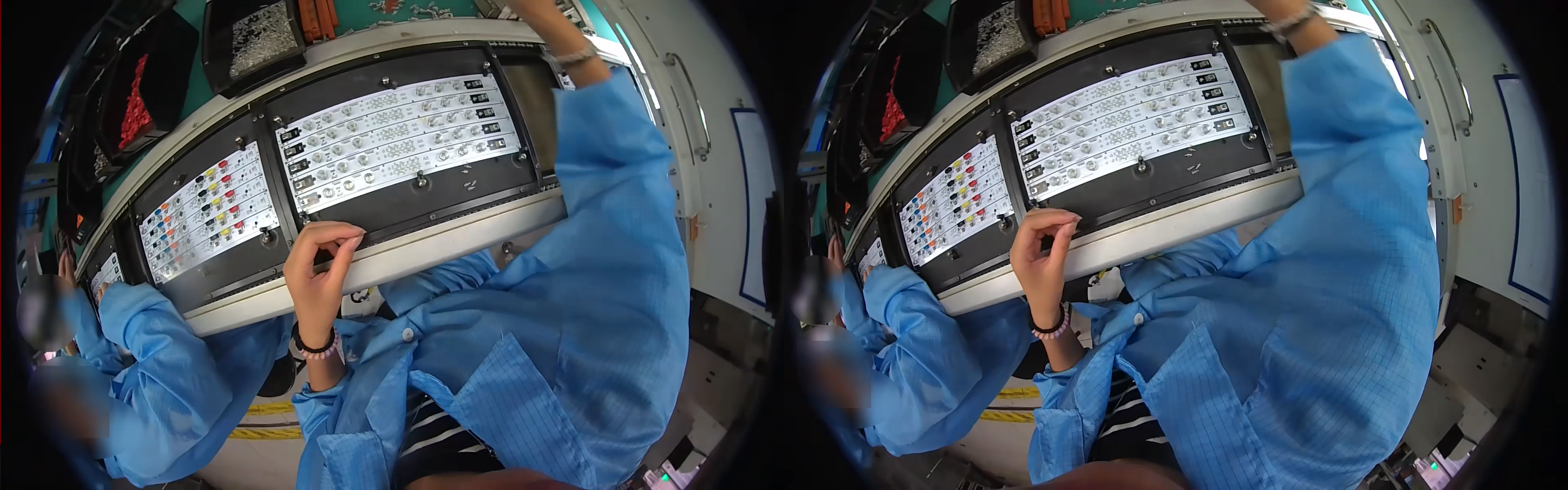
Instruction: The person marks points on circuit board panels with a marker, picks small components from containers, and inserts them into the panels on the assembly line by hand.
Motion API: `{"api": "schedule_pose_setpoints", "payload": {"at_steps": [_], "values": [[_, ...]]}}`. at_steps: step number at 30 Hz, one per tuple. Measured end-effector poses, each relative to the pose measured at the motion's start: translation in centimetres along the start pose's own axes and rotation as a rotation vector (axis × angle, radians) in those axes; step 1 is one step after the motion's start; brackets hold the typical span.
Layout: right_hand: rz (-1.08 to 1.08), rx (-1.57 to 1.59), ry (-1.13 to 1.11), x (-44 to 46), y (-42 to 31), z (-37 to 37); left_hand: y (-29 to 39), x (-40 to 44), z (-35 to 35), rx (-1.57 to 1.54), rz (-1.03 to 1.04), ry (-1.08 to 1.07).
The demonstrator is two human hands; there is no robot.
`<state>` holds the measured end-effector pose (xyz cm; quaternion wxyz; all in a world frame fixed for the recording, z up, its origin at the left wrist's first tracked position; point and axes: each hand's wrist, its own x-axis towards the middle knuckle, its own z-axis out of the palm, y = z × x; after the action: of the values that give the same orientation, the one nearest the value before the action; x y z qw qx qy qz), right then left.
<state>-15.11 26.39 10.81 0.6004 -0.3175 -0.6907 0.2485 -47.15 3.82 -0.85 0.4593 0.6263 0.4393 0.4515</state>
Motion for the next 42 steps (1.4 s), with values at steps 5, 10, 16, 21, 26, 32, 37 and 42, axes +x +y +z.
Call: {"api": "schedule_pose_setpoints", "payload": {"at_steps": [5,10,16,21,26,32,37,42], "values": [[0.344,-0.059,-0.192,-6.6,-5.1,-4.0,-0.3,-0.2,-0.1,-0.002,-0.010,0.015],[0.603,-0.166,-0.151,-11.9,-5.2,-6.9,-0.4,-0.1,-0.2,0.007,-0.014,0.011],[0.767,-0.166,-0.425,-14.7,-4.4,-11.9,-0.3,-0.1,-0.3,0.018,-0.002,0.023],[0.609,0.105,-0.265,-13.9,-5.7,-11.3,-0.6,-0.2,-0.5,0.001,0.003,0.033],[0.515,0.059,-0.047,-12.5,-6.3,-9.8,-0.6,-0.3,-1.0,0.005,-0.002,0.016],[0.860,-0.065,-0.311,-13.8,-4.2,-8.8,-0.6,-0.4,-1.6,0.039,-0.007,-0.024],[0.905,-0.064,-0.287,-14.7,-1.9,-6.7,-0.4,-0.2,-1.3,-0.018,-0.025,0.037],[0.945,-0.108,-0.296,-14.2,-0.8,-5.8,-0.5,-0.2,-1.5,-0.005,-0.031,0.038]]}}
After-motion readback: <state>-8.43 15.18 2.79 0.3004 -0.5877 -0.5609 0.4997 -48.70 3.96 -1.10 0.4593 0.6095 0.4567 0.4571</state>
